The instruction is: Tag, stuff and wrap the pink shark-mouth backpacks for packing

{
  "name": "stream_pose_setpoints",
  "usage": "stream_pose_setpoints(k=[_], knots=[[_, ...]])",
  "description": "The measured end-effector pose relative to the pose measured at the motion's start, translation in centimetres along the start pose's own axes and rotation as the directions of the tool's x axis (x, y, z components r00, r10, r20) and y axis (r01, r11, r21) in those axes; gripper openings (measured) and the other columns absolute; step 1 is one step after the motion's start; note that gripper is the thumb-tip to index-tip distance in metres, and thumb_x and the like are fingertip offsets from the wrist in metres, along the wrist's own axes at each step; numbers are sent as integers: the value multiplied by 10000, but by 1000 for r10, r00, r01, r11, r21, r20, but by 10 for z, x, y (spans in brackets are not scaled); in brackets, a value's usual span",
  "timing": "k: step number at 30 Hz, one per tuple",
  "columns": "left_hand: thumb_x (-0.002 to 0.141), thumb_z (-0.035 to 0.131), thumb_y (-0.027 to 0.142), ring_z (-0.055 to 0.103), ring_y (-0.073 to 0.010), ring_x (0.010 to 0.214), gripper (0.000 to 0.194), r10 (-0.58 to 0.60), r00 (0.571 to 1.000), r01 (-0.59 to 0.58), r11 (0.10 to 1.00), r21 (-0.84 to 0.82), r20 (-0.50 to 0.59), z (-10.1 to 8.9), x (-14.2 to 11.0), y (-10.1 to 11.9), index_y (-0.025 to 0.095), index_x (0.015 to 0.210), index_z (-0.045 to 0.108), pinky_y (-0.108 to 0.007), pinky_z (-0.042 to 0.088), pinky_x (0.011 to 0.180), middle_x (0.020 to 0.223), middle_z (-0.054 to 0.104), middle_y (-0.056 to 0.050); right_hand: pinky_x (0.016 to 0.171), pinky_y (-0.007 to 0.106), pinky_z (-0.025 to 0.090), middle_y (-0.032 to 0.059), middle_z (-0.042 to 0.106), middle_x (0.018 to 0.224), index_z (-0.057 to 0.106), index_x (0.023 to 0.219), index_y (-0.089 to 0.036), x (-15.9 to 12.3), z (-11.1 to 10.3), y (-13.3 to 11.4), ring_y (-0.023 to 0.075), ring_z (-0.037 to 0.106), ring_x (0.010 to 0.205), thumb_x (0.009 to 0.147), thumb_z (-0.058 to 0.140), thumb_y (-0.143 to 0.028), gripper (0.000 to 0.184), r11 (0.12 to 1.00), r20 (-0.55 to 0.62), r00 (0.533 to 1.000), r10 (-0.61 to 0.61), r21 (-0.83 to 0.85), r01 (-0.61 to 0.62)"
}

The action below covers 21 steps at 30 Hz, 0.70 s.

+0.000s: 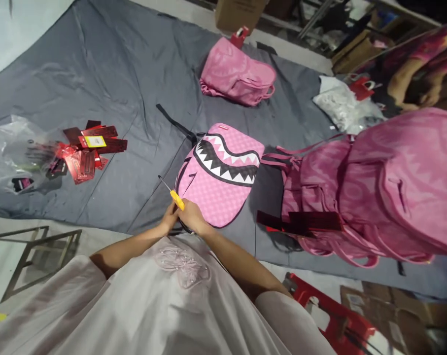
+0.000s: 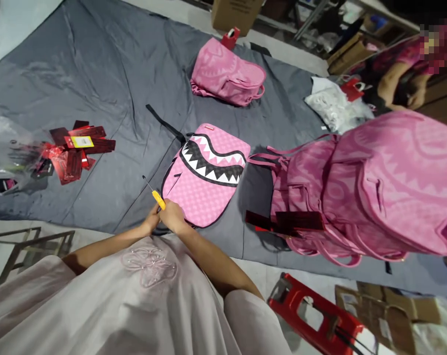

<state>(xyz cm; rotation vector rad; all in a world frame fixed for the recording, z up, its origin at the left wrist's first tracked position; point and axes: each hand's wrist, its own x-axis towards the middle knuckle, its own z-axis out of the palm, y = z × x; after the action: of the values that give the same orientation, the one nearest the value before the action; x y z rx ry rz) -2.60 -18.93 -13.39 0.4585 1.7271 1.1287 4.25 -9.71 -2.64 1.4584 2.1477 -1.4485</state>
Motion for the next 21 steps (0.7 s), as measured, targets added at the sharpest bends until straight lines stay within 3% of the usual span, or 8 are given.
stream_pose_setpoints(k=[4, 7, 9, 12, 15, 21], knots=[[826, 659, 250, 394, -257, 1423, 806, 86, 996, -86, 996, 31, 3, -5, -1, -9, 157, 1548, 314, -420, 308, 1195, 1523, 430, -161, 578, 272, 476, -2, 633, 676, 616, 797, -180, 23, 3, -10, 163, 609, 572, 670, 563, -58, 184, 973, 147, 984, 98, 196, -126], [830, 668, 292, 346, -305, 1444, 817, 190, 981, -183, 966, 181, -23, -10, -9, -2, 169, 1551, 306, -486, 297, 1187, 1551, 364, -184, 571, 276, 525, -1, 627, 674, 604, 803, -161, 22, -2, -5, 134, 596, 542, 699, 582, -108, 119, 923, 220, 965, 141, 325, -208], [849, 655, 315, 338, -313, 1439, 733, 328, 944, -302, 908, 292, -44, -14, -16, 7, 221, 1518, 370, -501, 308, 1175, 1549, 363, -152, 603, 282, 556, 14, 648, 704, 620, 841, -145, 19, -6, -1, 131, 615, 574, 717, 620, -164, 125, 890, 238, 961, 142, 394, -230], [868, 598, 225, 468, -261, 1319, 501, 501, 866, -474, 811, 342, 12, -19, -21, 20, 204, 1365, 539, -414, 400, 1119, 1412, 486, -139, 631, 278, 572, 14, 670, 737, 637, 887, -140, 14, -9, 7, 128, 626, 604, 701, 713, -252, 229, 845, 218, 969, 114, 491, -210], [883, 542, 154, 549, -228, 1174, 355, 569, 816, -558, 728, 397, 104, -23, -16, 22, 179, 1227, 626, -367, 467, 1036, 1228, 572, -130, 643, 273, 577, 14, 683, 745, 649, 883, -142, 9, -8, 15, 139, 646, 631, 652, 797, -325, 330, 803, 197, 977, 84, 567, -183], [945, 524, 211, 614, -186, 903, 268, 647, 723, -657, 537, 530, 241, -23, -4, 16, 176, 1165, 674, -311, 516, 812, 999, 625, -93, 589, 295, 587, 2, 695, 740, 609, 953, -174, -4, -12, 35, 170, 673, 623, 617, 842, -382, 459, 740, 104, 993, 55, 664, -110]])
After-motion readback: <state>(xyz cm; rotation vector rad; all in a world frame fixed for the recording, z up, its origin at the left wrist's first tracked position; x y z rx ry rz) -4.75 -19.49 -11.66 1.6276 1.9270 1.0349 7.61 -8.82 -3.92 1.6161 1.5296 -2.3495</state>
